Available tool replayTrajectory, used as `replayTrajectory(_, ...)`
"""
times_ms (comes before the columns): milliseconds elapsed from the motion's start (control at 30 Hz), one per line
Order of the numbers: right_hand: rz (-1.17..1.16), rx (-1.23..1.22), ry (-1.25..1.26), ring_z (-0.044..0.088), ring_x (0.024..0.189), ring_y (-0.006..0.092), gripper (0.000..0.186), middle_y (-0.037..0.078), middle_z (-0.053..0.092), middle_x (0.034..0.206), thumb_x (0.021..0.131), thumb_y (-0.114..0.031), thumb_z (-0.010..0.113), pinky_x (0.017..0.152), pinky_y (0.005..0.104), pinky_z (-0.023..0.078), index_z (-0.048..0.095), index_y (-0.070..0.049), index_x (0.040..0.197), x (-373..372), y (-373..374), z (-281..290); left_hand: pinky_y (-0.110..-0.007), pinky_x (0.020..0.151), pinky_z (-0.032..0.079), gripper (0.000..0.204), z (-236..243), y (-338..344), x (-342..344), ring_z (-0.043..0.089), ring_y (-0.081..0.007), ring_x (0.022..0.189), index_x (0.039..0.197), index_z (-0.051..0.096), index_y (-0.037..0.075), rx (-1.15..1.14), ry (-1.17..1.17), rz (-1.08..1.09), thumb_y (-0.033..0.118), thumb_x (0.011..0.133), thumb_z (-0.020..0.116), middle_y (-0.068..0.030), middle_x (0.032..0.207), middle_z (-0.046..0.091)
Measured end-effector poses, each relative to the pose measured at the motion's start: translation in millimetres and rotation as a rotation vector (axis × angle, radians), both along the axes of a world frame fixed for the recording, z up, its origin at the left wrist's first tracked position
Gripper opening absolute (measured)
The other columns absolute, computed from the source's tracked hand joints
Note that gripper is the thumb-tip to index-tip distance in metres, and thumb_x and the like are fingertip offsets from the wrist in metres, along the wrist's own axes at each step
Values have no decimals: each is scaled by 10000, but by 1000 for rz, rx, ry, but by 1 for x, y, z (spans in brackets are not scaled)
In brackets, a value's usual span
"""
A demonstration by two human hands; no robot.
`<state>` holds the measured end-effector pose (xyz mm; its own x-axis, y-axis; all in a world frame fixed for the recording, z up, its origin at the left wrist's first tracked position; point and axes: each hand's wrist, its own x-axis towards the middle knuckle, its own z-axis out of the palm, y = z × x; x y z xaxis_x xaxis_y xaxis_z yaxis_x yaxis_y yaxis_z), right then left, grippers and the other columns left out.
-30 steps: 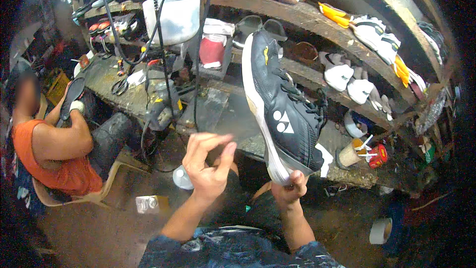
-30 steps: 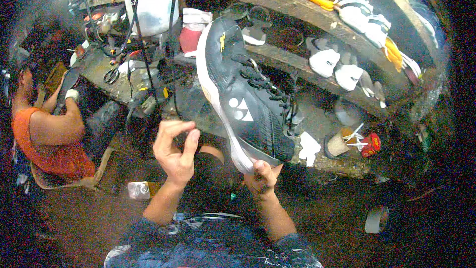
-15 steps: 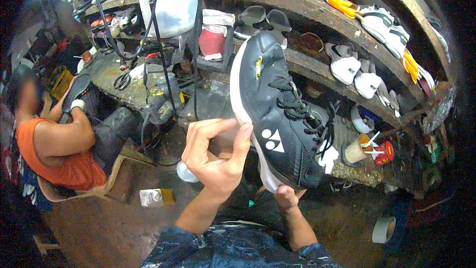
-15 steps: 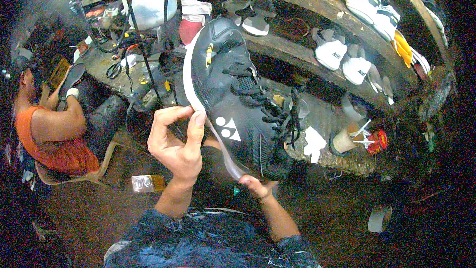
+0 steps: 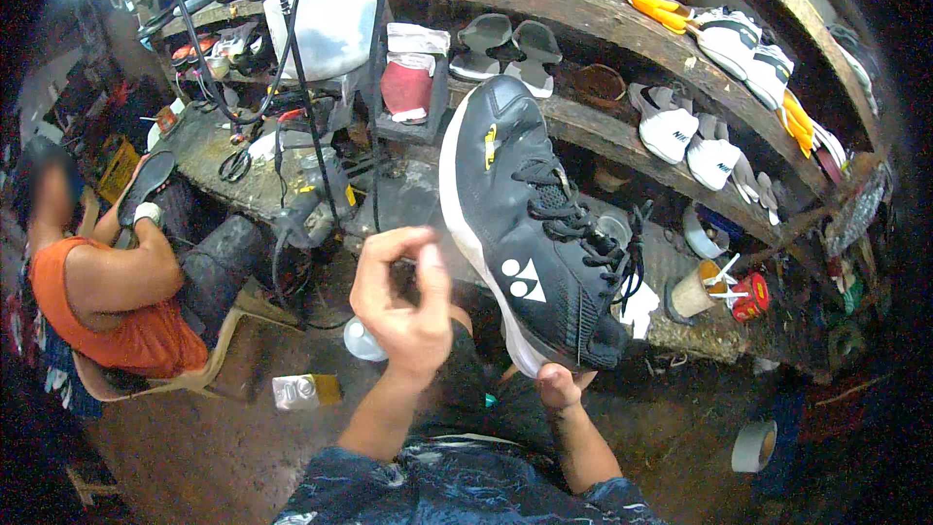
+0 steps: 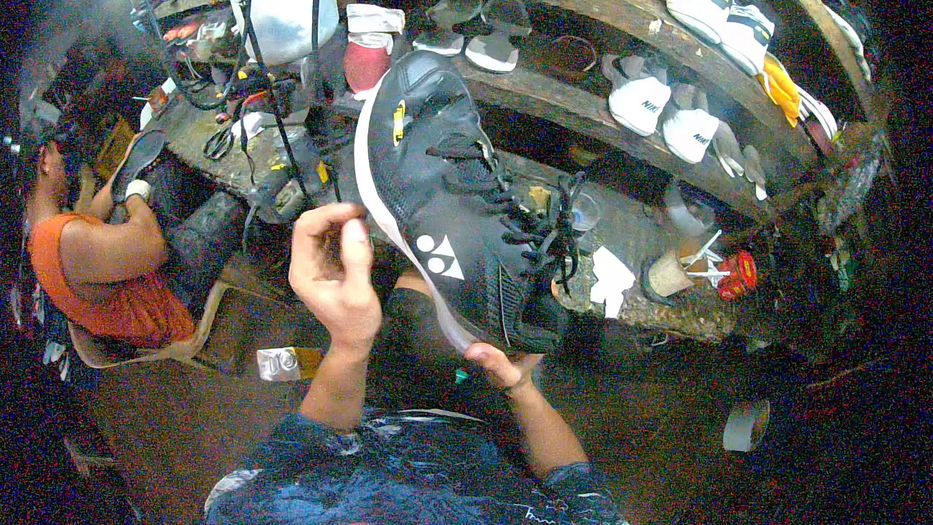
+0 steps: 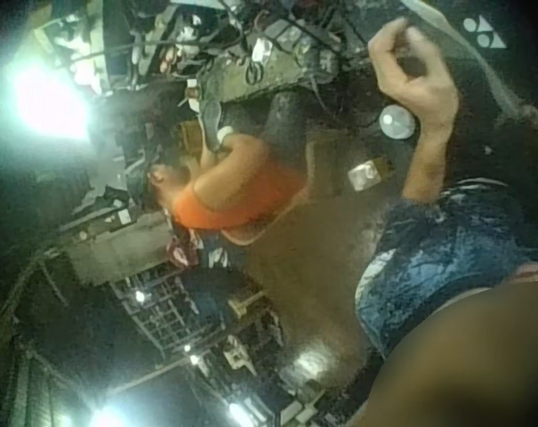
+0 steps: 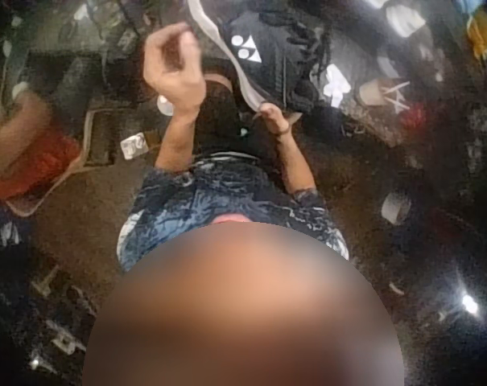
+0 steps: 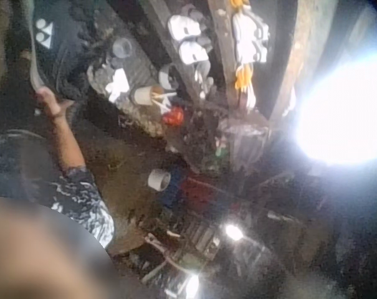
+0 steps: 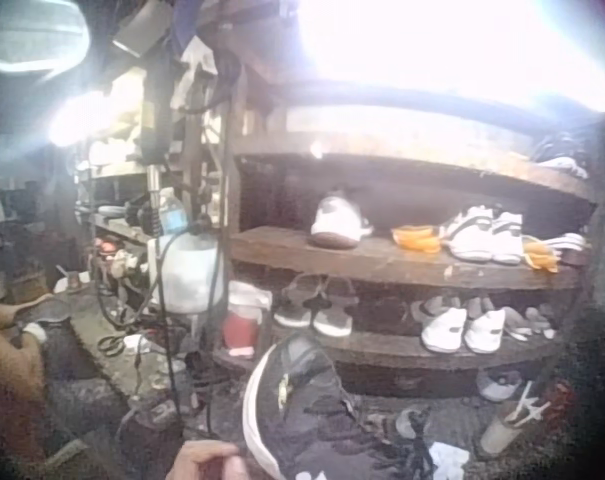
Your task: The person applies glue to the sole of a black and white sneaker using a brush, then presses the sole to the upper. They repeat the process on the other shoe, applying glue and pressing the parts together.
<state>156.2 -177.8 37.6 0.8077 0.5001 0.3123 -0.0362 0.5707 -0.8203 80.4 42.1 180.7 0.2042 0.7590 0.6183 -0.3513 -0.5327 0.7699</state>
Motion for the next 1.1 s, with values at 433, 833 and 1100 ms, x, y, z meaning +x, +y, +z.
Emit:
replayTrajectory(433, 27, -24, 28, 678, 1307, 390, 903, 238, 657, 1456, 784, -227, 856, 1151, 570, 533, 482, -1, 1575, -33, -30, 0, -471, 1331, 285, 639, -331, -18, -182, 317, -450, 1620, 1659, 422, 61, -674, 1140, -435, 296, 1088, 587, -282, 1720, 372)
replayTrajectory(833, 472, 302, 988, 571, 1440, 469, 1311, 308, 512, 1612, 738, -754, 874, 1229, 526, 506, 365, 20, 1666, -59, -13, -25, -463, 1264, 359, 1072, -333, 6, -176, 429, -355, 1548, 1687, 318, 42, -1107, 882, -794, 346, 826, 881, -212, 1662, 469)
replayTrajectory(1100, 696, 575, 1150, 544, 1452, 491, 1333, 338, 473, 1615, 714, -655, 956, 1232, 542, 499, 327, 34, 1667, -58, -14, -32, -461, 983, 575, 434, -217, -11, -148, 761, -387, 1102, 1349, 668, -24, -127, 1122, -371, 260, 1022, 688, -245, 1158, 782)
